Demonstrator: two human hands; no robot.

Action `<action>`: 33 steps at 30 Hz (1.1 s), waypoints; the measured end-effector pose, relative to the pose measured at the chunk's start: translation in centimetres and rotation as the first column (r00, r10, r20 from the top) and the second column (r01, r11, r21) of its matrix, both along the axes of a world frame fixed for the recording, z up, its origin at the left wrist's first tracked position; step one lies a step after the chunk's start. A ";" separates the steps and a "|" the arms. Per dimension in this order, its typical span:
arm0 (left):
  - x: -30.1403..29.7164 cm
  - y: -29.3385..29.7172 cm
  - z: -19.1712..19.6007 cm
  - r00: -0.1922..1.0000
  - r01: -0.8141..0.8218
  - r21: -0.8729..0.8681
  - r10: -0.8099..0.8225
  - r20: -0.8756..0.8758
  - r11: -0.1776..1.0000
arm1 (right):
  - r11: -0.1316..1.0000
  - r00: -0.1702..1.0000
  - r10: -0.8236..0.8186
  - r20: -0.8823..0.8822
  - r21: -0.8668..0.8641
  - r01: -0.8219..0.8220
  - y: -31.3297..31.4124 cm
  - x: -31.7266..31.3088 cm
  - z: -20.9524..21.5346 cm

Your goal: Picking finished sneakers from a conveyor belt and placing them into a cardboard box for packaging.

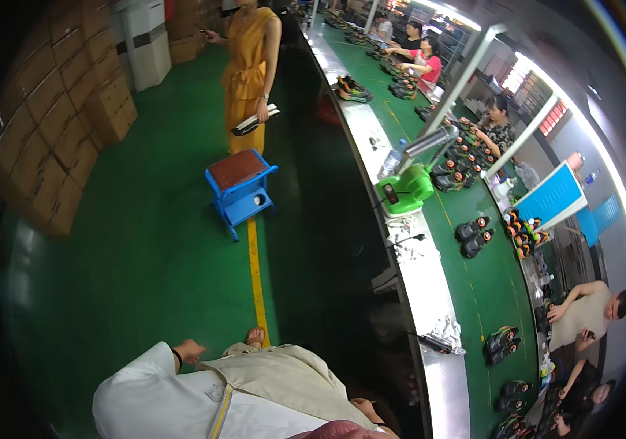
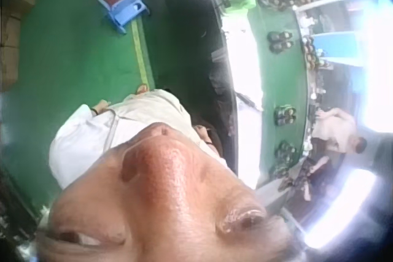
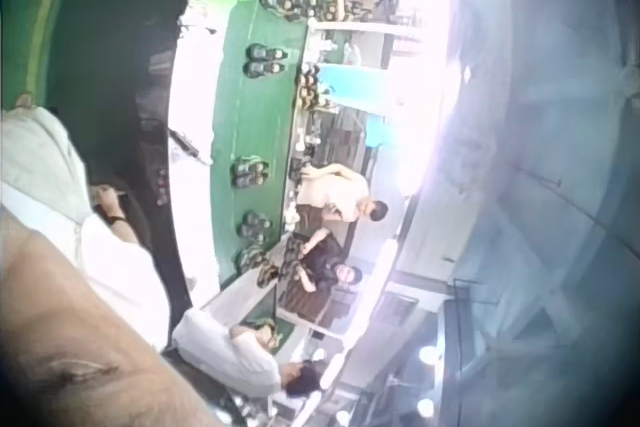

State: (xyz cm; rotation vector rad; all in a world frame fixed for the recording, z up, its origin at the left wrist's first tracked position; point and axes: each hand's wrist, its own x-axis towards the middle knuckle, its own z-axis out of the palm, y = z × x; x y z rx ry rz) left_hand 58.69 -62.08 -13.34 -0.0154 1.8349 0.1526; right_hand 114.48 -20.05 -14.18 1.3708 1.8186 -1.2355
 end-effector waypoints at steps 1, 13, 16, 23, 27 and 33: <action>1.0 -2.2 1.0 0.998 -0.050 0.014 0.050 -0.028 0.999 | 1.000 0.999 -0.026 0.047 0.001 0.026 -0.6 -3.7 2.3; 19.0 -10.6 3.4 0.866 -0.388 0.255 0.445 -0.226 0.886 | 0.759 0.755 0.637 -0.157 0.297 -0.579 10.9 -15.6 2.0; 17.0 -12.5 3.1 0.788 -0.567 0.227 0.602 -0.129 0.792 | 0.687 0.699 0.713 -0.059 0.259 -0.679 11.1 -20.8 1.6; 10.5 -18.4 1.8 0.646 -0.745 0.188 0.763 -0.035 0.640 | 0.493 0.508 0.860 0.044 0.181 -0.851 3.3 -41.5 3.6; 1.4 -20.8 -0.6 0.668 -0.735 0.173 0.743 0.023 0.656 | 0.478 0.468 0.876 -0.117 0.335 -0.812 -0.3 -54.2 1.2; -15.5 -22.8 -1.8 0.771 -0.635 0.147 0.634 0.063 0.758 | 0.704 0.679 0.710 -0.186 0.176 -0.688 -10.6 -65.8 0.0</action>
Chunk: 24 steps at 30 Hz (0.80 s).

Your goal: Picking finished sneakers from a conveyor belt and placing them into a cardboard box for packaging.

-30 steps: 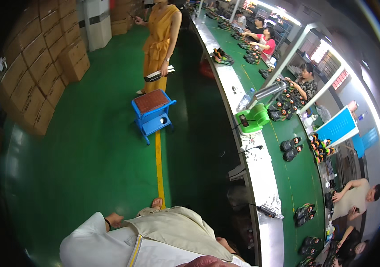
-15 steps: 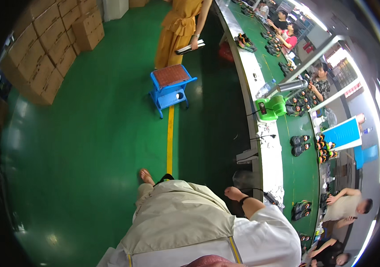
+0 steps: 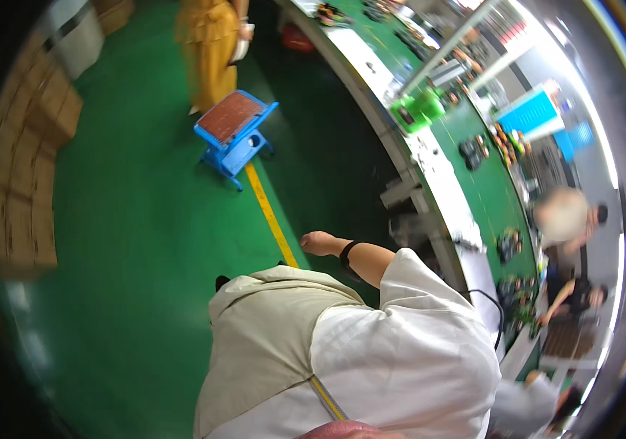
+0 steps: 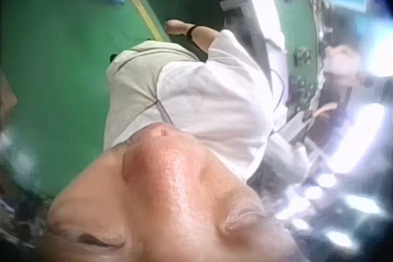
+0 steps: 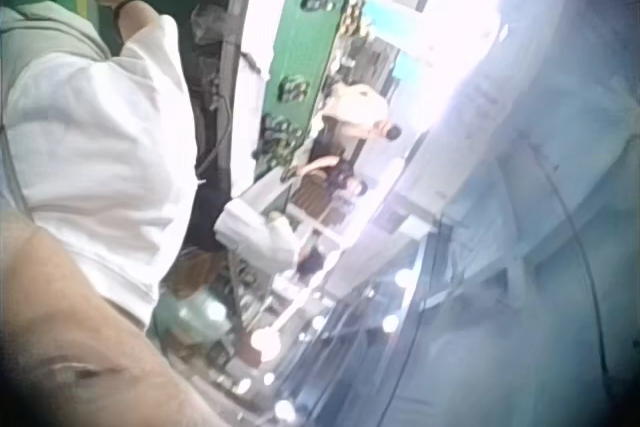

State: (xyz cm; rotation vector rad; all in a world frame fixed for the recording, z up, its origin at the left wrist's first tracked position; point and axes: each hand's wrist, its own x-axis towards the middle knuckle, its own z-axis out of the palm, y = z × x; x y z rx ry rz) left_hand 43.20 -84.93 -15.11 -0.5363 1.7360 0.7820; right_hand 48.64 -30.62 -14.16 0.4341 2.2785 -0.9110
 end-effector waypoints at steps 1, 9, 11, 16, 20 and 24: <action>-3.6 0.2 0.2 0.999 0.036 -0.006 -0.036 -0.002 0.999 | 0.999 0.998 -0.044 0.032 -0.010 0.045 -1.3 -0.3 0.6; -29.6 9.4 0.2 0.954 0.293 -0.027 -0.294 -0.061 0.956 | 0.963 0.956 -0.268 0.120 0.004 0.269 -0.7 -1.4 2.8; -33.4 12.3 0.7 0.937 0.340 -0.026 -0.341 -0.074 0.940 | 0.947 0.936 -0.319 0.147 0.015 0.320 0.5 -0.7 1.8; -38.1 17.9 0.7 0.894 0.448 -0.025 -0.448 -0.025 0.894 | 0.881 0.873 -0.473 0.122 0.075 0.467 3.3 -1.8 1.9; -41.2 22.3 -0.3 0.832 0.554 -0.009 -0.554 0.020 0.832 | 0.751 0.753 -0.658 0.009 0.093 0.654 5.4 -4.4 1.9; -45.0 26.3 -2.6 0.756 0.654 0.012 -0.654 0.041 0.756 | 0.599 0.601 -0.799 -0.029 0.054 0.799 4.1 -5.7 2.5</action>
